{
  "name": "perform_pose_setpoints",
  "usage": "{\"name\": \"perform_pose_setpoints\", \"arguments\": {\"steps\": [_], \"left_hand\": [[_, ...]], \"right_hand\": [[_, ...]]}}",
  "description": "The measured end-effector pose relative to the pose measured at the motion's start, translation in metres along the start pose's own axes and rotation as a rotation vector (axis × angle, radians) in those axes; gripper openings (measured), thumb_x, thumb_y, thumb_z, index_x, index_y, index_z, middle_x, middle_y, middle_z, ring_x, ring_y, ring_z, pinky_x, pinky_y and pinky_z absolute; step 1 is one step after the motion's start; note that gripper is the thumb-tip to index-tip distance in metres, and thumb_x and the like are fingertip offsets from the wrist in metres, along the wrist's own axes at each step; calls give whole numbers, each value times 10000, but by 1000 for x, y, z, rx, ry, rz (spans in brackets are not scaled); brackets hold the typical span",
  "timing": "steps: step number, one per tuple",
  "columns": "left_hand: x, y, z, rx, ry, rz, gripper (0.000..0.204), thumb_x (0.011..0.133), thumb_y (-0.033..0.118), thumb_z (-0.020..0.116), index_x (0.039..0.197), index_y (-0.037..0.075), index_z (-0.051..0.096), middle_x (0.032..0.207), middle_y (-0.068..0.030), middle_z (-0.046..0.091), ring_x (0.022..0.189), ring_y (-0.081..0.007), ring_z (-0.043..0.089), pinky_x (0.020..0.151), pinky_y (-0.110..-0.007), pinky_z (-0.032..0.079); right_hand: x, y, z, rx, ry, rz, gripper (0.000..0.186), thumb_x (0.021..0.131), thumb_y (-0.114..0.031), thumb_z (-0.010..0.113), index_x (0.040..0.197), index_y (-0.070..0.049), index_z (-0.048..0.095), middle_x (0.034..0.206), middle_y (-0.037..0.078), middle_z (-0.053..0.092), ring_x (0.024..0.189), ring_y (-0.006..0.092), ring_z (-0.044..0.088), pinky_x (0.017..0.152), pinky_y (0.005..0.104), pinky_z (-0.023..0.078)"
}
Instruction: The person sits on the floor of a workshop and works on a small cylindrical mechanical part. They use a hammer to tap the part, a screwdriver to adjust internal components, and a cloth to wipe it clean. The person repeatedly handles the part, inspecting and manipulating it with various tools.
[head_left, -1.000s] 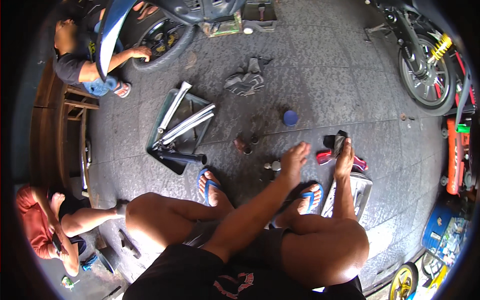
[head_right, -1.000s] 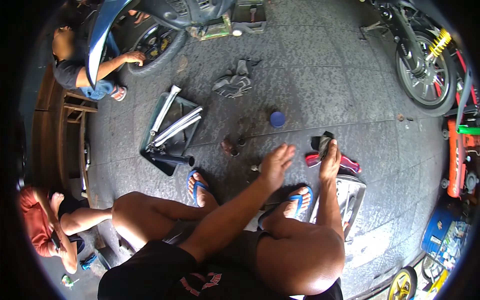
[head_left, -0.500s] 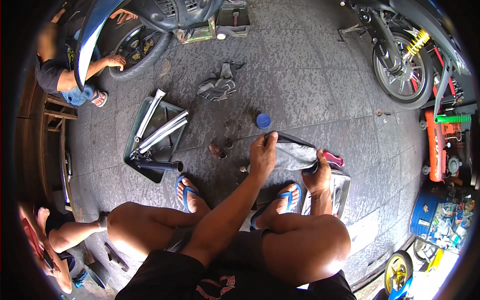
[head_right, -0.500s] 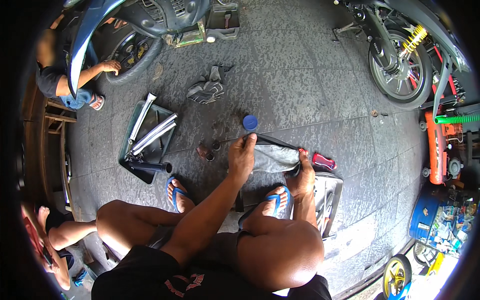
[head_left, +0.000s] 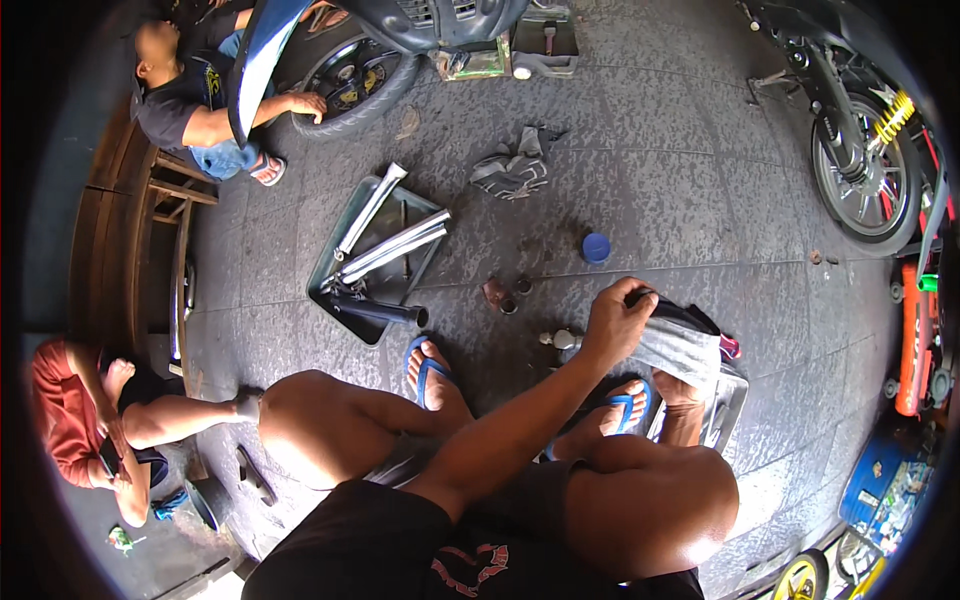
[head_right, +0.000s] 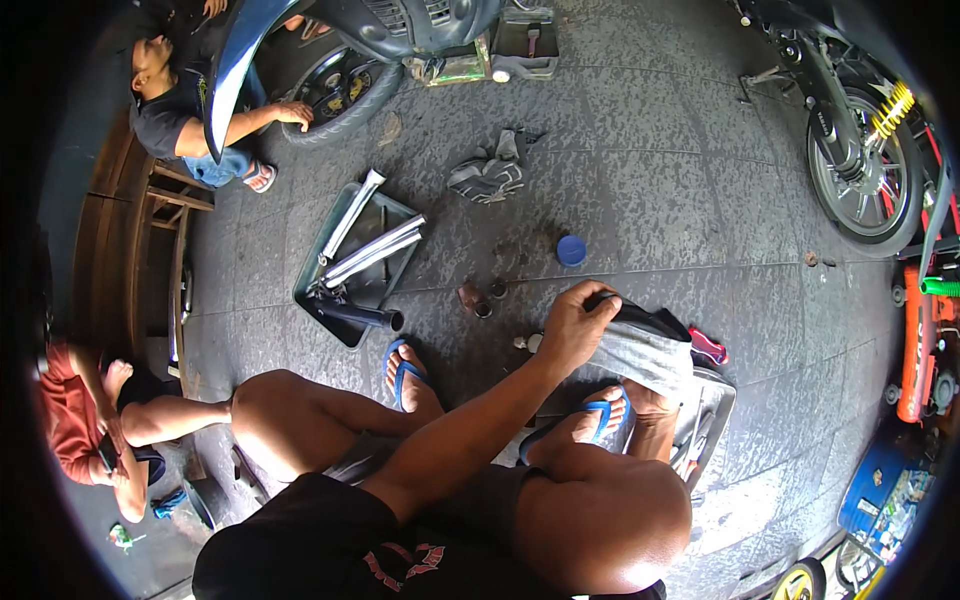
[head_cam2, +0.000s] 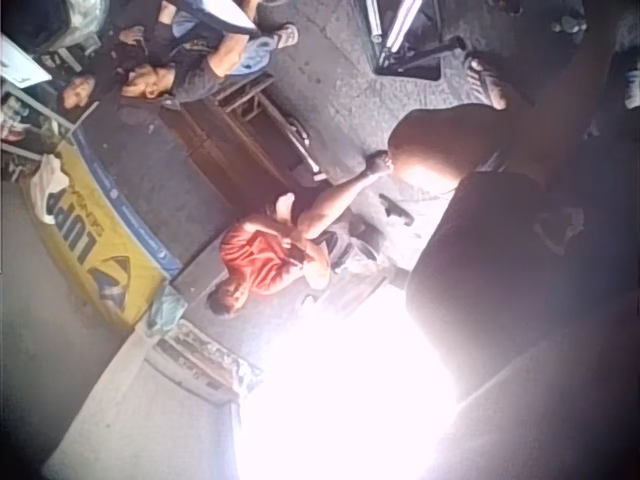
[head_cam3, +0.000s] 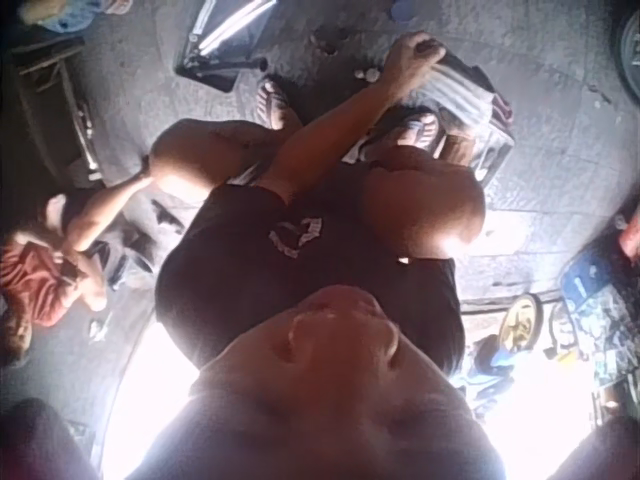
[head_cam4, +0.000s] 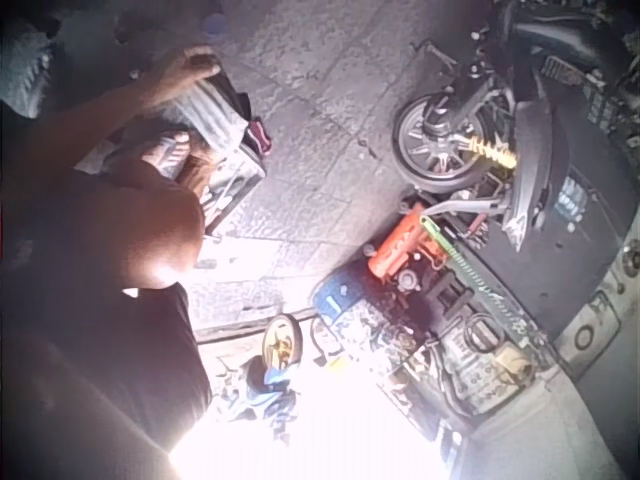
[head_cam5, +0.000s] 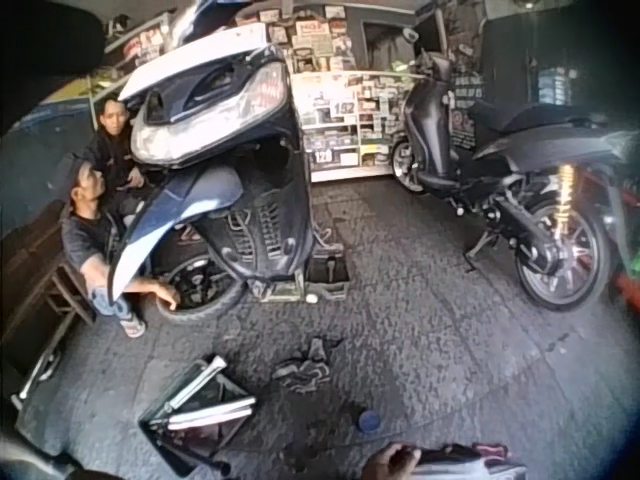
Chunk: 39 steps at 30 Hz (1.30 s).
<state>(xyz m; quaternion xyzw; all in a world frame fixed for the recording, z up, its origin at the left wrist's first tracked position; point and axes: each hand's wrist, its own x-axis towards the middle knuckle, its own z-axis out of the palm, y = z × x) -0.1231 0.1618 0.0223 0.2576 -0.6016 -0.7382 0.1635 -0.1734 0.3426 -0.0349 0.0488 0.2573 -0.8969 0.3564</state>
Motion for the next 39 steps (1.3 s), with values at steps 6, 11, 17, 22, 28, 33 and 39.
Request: {"name": "perform_pose_setpoints", "arguments": {"steps": [6, 11, 17, 22, 28, 33, 39], "left_hand": [[8, 28, 7, -238, 53, 27, 118, 938, 128, 641, 916, 24, 591, 756, 31, 555, 705, -41, 477, 618, -236, 415], [-15, 67, 43, 68, -243, 172, 133, 962, 151, 602, 1016, 30, 595, 761, -37, 600, 702, -80, 532, 622, -298, 457], [-37, 72, 73, 316, -623, 264, 323, 931, 249, 636, 1172, 43, 568, 923, -197, 696, 783, -365, 681, 671, -440, 500], [-36, 61, 62, -30, -627, 31, 387, 979, 199, 599, 1305, 28, 482, 1115, -200, 682, 968, -180, 666, 789, -318, 528], [-31, 48, 45, -8, -282, -80, 230, 940, 196, 655, 983, -20, 587, 721, -70, 654, 619, -123, 602, 578, -291, 491], [-17, 46, 34, 432, -116, 77, 225, 898, 184, 716, 871, -8, 601, 622, -39, 574, 583, -66, 504, 541, -265, 428], [-11, 21, 34, 60, -150, 26, 163, 933, 140, 666, 844, 15, 613, 684, 16, 586, 615, -23, 487, 532, -232, 402]], "right_hand": [[-3, -5, -33, 64, 286, 44, 390, 965, -378, 503, 1208, -91, 604, 1204, 99, 650, 1112, 249, 603, 934, 441, 476], [-3, 13, 35, -247, 408, -203, 409, 995, -353, 451, 1216, -37, 587, 1065, 80, 660, 961, 220, 655, 824, 334, 539], [-3, 31, 96, -292, 205, -112, 409, 995, -351, 454, 1219, -36, 586, 1070, 82, 660, 964, 219, 655, 828, 334, 539], [-7, 30, 102, -369, 216, -106, 409, 995, -349, 456, 1222, -34, 586, 1075, 84, 660, 966, 218, 655, 832, 334, 539], [-11, 26, 102, -389, 229, -102, 409, 995, -346, 459, 1226, -33, 585, 1080, 86, 660, 968, 217, 656, 837, 334, 539], [-17, 24, 103, -391, 242, -88, 409, 995, -344, 461, 1228, -31, 584, 1085, 88, 660, 970, 217, 656, 841, 334, 539], [-20, 24, 103, -391, 248, -76, 409, 995, -342, 464, 1232, -30, 583, 1090, 90, 660, 973, 216, 656, 846, 334, 539]]}}
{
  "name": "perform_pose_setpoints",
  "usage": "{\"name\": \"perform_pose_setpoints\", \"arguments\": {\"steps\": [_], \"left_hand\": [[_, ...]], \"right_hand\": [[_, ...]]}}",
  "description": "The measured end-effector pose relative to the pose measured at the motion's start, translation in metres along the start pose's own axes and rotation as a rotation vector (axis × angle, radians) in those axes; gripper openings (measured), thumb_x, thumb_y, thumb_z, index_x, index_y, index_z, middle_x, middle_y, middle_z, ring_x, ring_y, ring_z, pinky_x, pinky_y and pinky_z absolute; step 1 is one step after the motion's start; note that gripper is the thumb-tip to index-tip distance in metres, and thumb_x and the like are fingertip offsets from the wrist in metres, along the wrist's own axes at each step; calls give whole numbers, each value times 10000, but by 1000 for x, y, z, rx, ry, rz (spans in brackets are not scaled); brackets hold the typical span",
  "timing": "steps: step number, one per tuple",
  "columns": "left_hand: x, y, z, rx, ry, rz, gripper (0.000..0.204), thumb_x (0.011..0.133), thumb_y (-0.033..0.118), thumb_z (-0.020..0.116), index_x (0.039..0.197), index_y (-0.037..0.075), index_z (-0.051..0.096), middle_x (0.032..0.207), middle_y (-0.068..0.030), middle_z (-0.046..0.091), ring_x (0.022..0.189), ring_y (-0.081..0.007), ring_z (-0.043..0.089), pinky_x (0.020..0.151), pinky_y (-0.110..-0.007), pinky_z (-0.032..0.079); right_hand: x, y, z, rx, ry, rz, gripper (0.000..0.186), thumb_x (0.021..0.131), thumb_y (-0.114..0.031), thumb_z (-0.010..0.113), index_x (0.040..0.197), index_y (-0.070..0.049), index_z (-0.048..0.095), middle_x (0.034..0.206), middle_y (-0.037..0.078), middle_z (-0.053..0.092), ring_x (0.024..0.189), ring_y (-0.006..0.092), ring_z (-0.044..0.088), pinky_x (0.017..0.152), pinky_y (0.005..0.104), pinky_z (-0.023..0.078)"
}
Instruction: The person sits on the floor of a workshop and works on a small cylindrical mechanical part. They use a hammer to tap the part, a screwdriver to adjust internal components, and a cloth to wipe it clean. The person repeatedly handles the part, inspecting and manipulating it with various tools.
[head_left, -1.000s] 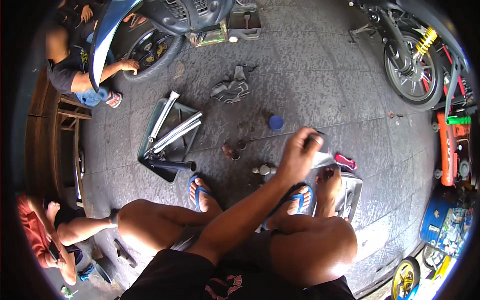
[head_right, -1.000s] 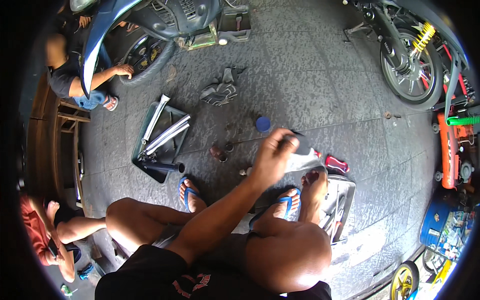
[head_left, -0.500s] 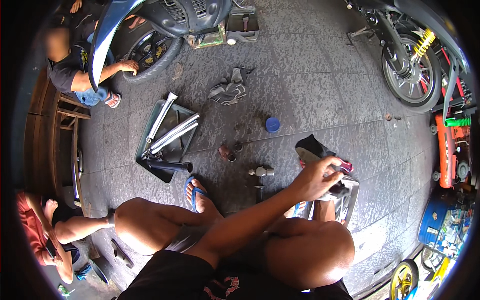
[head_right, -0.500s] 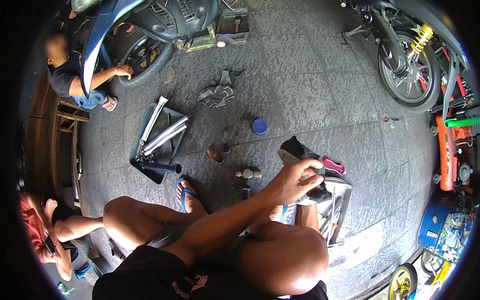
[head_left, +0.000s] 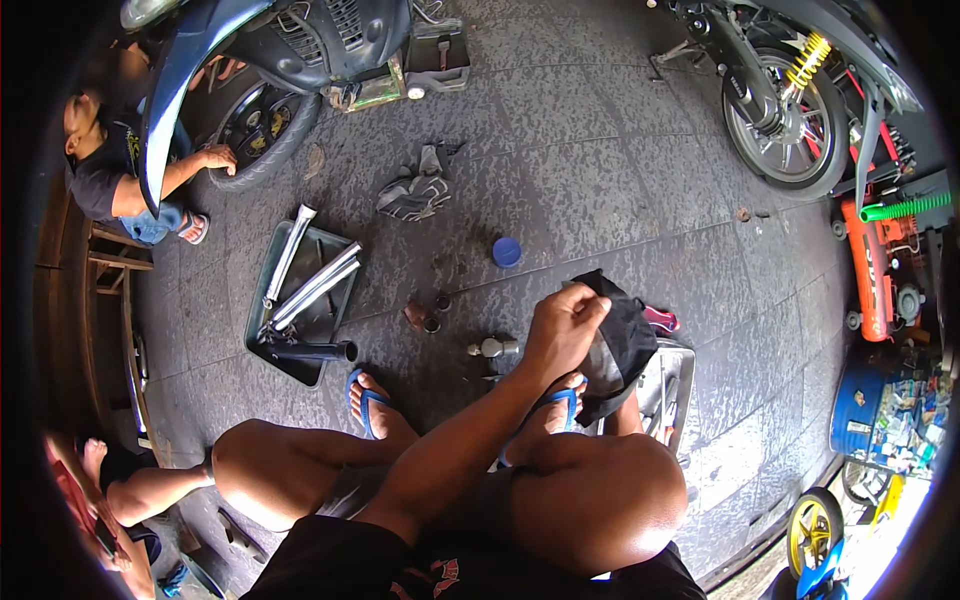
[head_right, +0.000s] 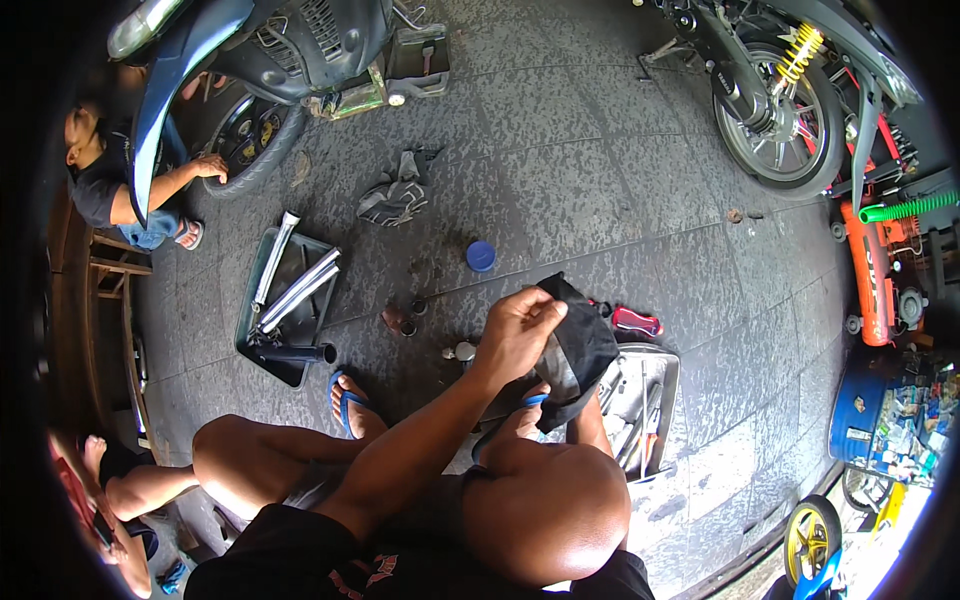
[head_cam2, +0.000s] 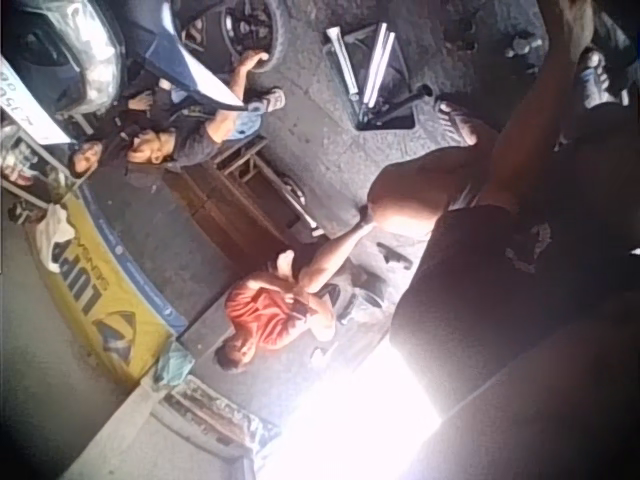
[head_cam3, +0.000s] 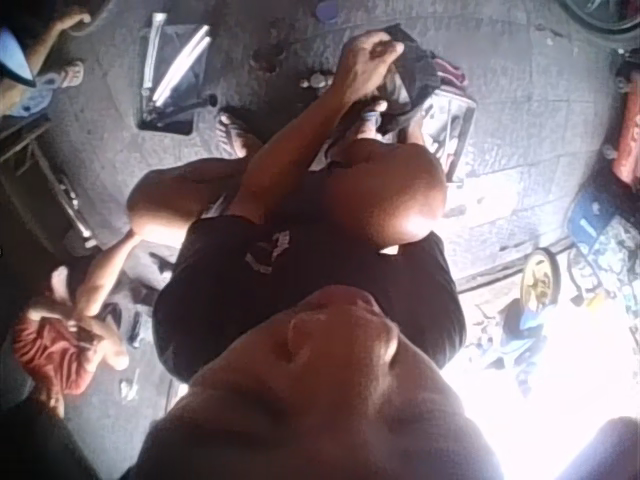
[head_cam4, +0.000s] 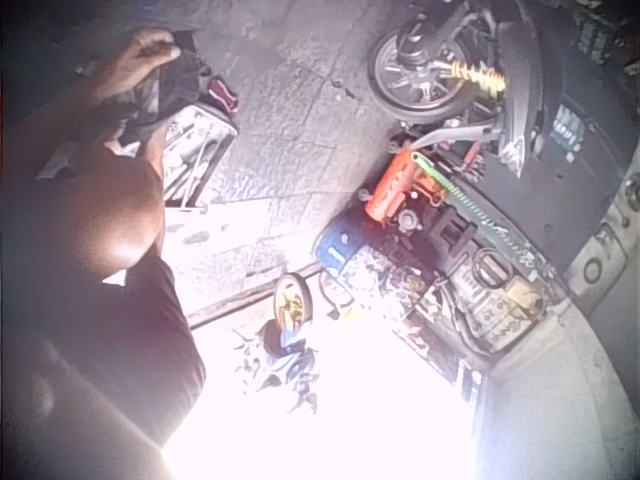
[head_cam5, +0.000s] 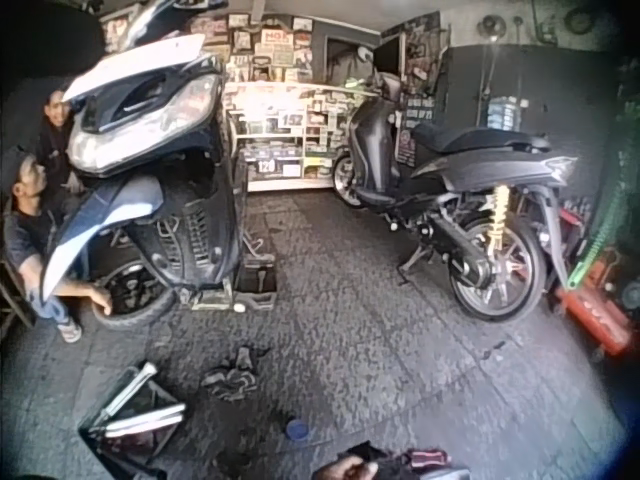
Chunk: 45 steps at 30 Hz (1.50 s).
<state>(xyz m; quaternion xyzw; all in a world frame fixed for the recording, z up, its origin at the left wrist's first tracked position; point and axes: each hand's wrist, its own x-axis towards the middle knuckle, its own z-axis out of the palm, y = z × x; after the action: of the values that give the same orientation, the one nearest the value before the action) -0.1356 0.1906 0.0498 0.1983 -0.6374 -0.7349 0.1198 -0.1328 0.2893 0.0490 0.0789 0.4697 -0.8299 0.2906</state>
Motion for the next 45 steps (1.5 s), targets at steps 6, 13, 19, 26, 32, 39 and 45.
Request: {"name": "perform_pose_setpoints", "arguments": {"steps": [6, 13, 19, 26, 32, 39, 45], "left_hand": [[-8, 21, -10, -364, -99, -171, 145, 970, 175, 610, 917, 41, 595, 729, 15, 547, 637, -74, 546, 587, -250, 479], [-9, -11, -32, -334, -90, -118, 179, 957, 175, 606, 1011, 4, 607, 876, -61, 607, 805, -159, 615, 740, -320, 505], [-1, 9, -6, 486, 374, 541, 377, 990, 213, 530, 1311, 15, 519, 1307, -209, 512, 1278, -366, 428, 1090, -460, 312], [-23, -9, 62, 460, -100, 283, 549, 985, 498, 457, 1395, 137, 518, 1527, -371, 64, 1399, -557, 138, 1130, -587, 189], [-51, -71, -9, 322, -224, 412, 322, 910, 179, 638, 1199, 48, 582, 1271, -201, 504, 1168, -333, 508, 984, -453, 401], [-68, -167, -146, 1108, 673, -166, 480, 749, 166, 740, 1190, 72, 573, 1056, -191, 539, 985, -374, 557, 871, -463, 444], [-55, -176, -188, 1195, 514, -142, 583, 735, 172, 754, 1257, 85, 509, 1108, -175, 508, 1059, -371, 529, 900, -460, 436]], "right_hand": [[-3, -3, -7, -2, 24, 0, 410, 995, -339, 466, 1235, -28, 582, 1096, 92, 660, 975, 215, 656, 851, 334, 539], [-6, -6, -17, 8, 38, 12, 410, 995, -337, 469, 1239, -26, 581, 1102, 95, 660, 978, 214, 657, 856, 334, 538], [-8, -2, -52, 26, 99, 16, 410, 996, -334, 472, 1243, -25, 580, 1108, 97, 660, 980, 214, 657, 861, 334, 538], [-12, 6, -98, 37, 143, 76, 411, 996, -331, 475, 1247, -23, 579, 1114, 99, 660, 983, 213, 657, 867, 334, 538], [-17, 9, -136, 60, 183, 115, 411, 996, -329, 478, 1250, -21, 578, 1120, 101, 661, 986, 212, 658, 872, 334, 538], [-37, 19, -168, 84, 256, 157, 412, 996, -326, 481, 1254, -19, 576, 1126, 104, 661, 989, 211, 658, 877, 334, 538], [-39, 13, -169, 80, 229, 187, 413, 996, -323, 483, 1257, -18, 575, 1132, 106, 661, 991, 210, 658, 882, 334, 538]]}}
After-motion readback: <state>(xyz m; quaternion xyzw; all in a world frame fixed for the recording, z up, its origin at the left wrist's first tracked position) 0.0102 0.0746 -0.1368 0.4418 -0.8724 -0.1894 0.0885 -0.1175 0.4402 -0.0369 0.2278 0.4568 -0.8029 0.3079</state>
